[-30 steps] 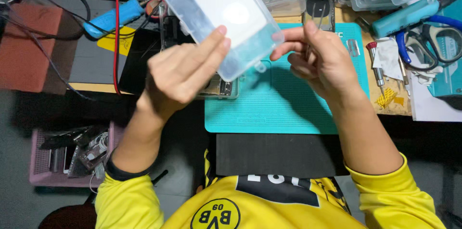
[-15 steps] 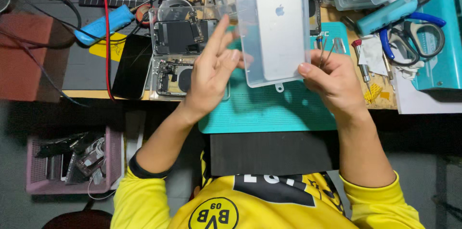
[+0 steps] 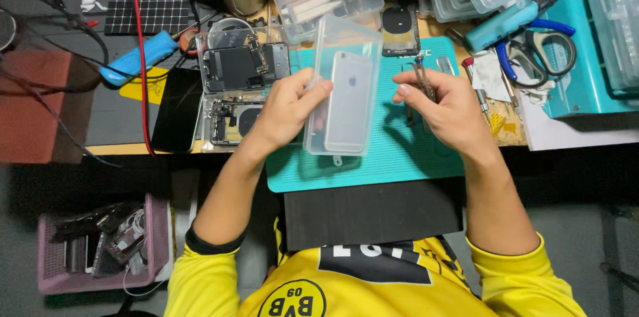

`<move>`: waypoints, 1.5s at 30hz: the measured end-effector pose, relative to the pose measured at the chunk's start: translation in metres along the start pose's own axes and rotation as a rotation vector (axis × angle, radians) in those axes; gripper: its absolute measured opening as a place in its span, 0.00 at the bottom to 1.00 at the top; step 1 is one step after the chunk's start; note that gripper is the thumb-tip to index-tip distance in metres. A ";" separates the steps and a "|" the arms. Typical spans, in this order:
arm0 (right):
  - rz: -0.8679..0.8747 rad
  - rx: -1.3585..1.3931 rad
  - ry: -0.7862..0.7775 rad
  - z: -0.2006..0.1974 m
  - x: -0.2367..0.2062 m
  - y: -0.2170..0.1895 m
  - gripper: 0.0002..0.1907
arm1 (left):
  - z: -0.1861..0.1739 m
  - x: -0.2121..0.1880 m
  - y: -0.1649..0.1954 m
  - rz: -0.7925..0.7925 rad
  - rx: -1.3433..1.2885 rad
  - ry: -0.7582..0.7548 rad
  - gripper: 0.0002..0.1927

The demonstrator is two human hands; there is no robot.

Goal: The person disassembles a smartphone at a repair bench. They pry the screen off the phone body with a tool, remove the display assembly, set it aside, and use a screwdriver to unscrew components from the exposed internal frame while handling small parts and tools on a work mat.

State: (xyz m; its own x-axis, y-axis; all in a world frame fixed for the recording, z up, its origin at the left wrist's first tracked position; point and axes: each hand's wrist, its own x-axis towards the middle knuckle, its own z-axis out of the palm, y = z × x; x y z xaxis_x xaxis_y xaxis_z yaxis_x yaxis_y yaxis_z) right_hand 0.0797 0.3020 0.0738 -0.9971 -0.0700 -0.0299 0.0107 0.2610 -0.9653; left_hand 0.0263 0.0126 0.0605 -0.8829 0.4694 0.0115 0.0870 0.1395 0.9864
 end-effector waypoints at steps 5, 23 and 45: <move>-0.019 0.087 -0.029 0.006 0.002 -0.001 0.15 | 0.011 0.009 0.023 0.068 0.241 0.026 0.19; -0.084 0.038 0.212 -0.018 -0.014 0.010 0.09 | 0.051 0.030 0.049 0.600 0.910 0.113 0.13; -0.634 -0.713 -0.255 -0.020 0.060 -0.030 0.10 | 0.042 0.056 0.020 0.743 0.686 0.115 0.08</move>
State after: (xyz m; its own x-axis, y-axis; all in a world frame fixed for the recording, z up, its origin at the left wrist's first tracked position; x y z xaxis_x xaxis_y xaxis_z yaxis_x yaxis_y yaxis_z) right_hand 0.0183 0.3093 0.1067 -0.7557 -0.5809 0.3026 -0.6512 0.6171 -0.4417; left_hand -0.0021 0.0783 0.0739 -0.5336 0.5597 0.6340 0.8454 0.3337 0.4170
